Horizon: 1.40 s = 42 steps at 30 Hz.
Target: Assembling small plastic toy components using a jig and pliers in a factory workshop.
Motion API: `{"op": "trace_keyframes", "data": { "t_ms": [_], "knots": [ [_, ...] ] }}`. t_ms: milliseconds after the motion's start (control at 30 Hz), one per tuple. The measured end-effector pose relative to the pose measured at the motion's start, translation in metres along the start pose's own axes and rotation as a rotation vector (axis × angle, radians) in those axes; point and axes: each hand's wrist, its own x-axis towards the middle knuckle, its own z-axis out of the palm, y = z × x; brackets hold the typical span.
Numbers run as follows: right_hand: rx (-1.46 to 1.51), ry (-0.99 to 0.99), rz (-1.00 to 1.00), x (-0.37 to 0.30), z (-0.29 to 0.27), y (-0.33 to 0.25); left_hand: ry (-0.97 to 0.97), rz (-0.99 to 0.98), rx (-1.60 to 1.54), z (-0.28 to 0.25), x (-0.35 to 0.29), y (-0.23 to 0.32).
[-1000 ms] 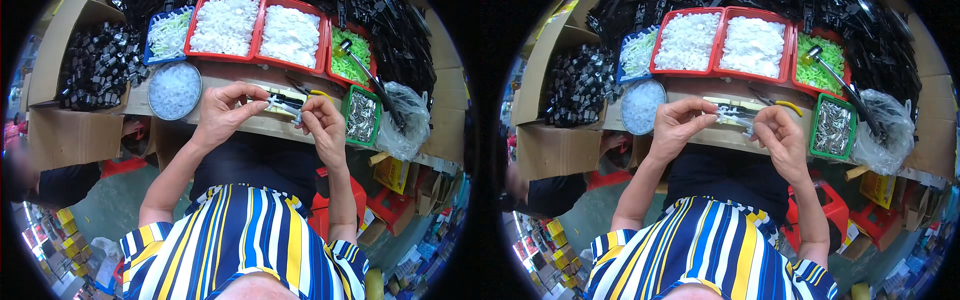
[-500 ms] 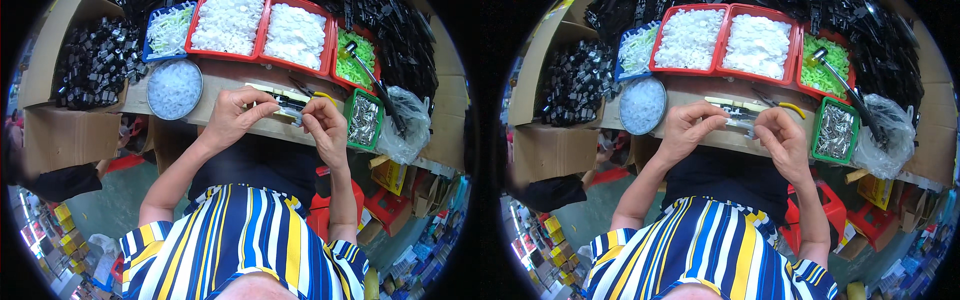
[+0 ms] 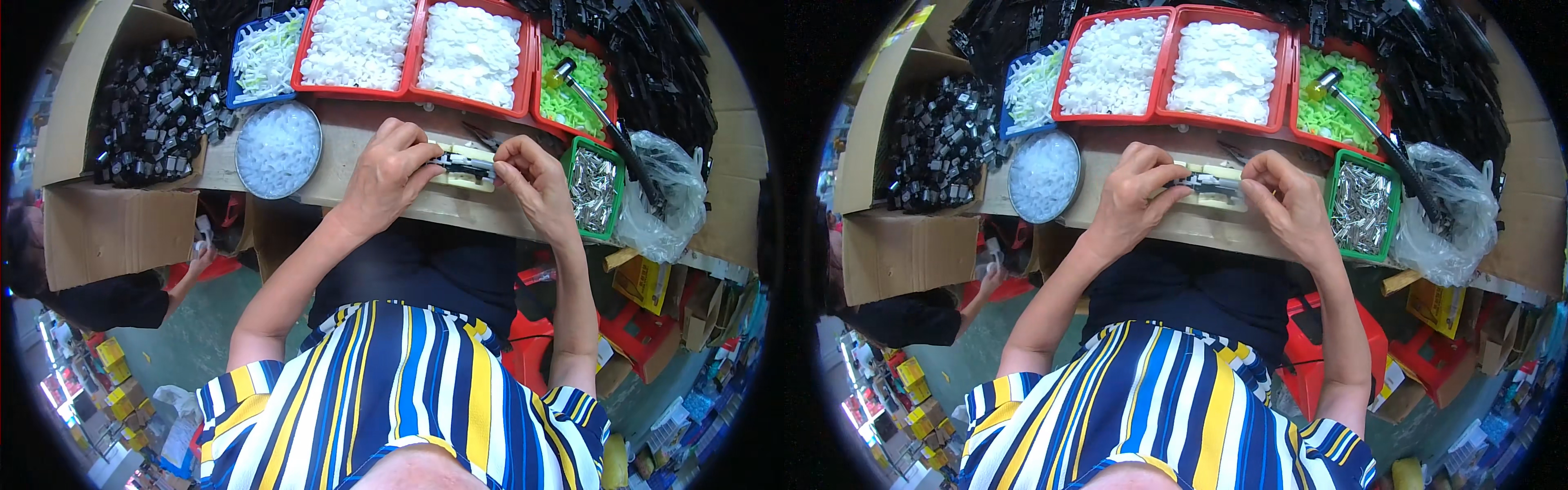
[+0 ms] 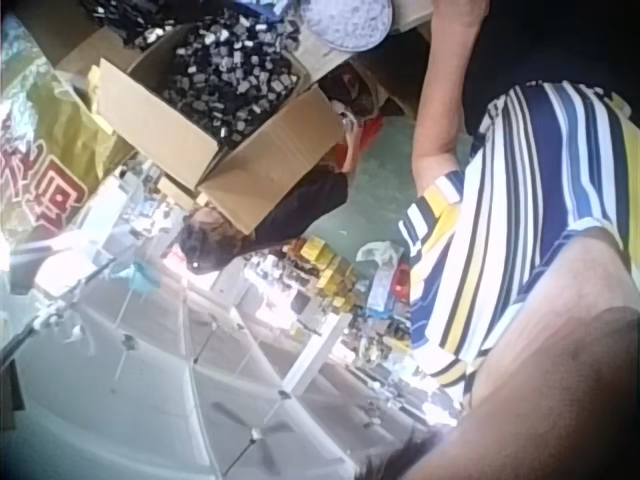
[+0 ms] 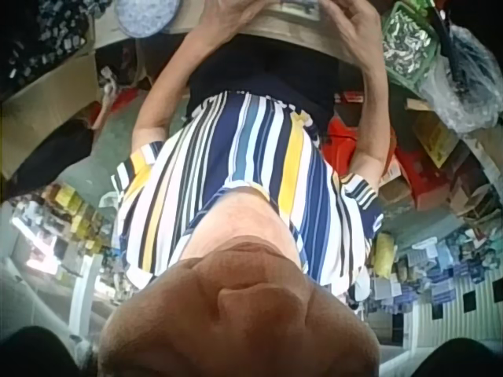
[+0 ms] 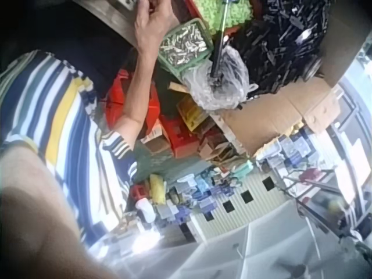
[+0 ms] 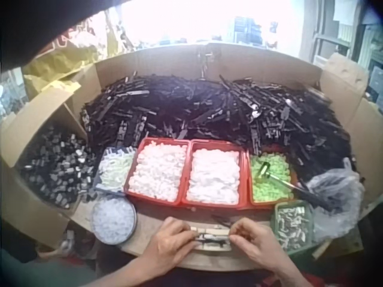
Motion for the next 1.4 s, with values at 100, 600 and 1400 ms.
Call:
{"op": "trace_keyframes", "data": {
  "t_ms": [100,600,1400],
  "knots": [
    [-0.053,-0.012,-0.014,0.005,0.003,-0.003,-0.003,-0.006,-0.001,0.0,0.0,-0.001],
    [-0.321,-0.051,-0.067,0.008,0.003,-0.006,-0.01,0.129,0.024,0.014,0.012,-0.002],
    [-1.051,0.578,-0.492,0.101,-0.078,-0.037,0.003,0.132,0.026,0.004,0.014,0.006]
  ]
}}
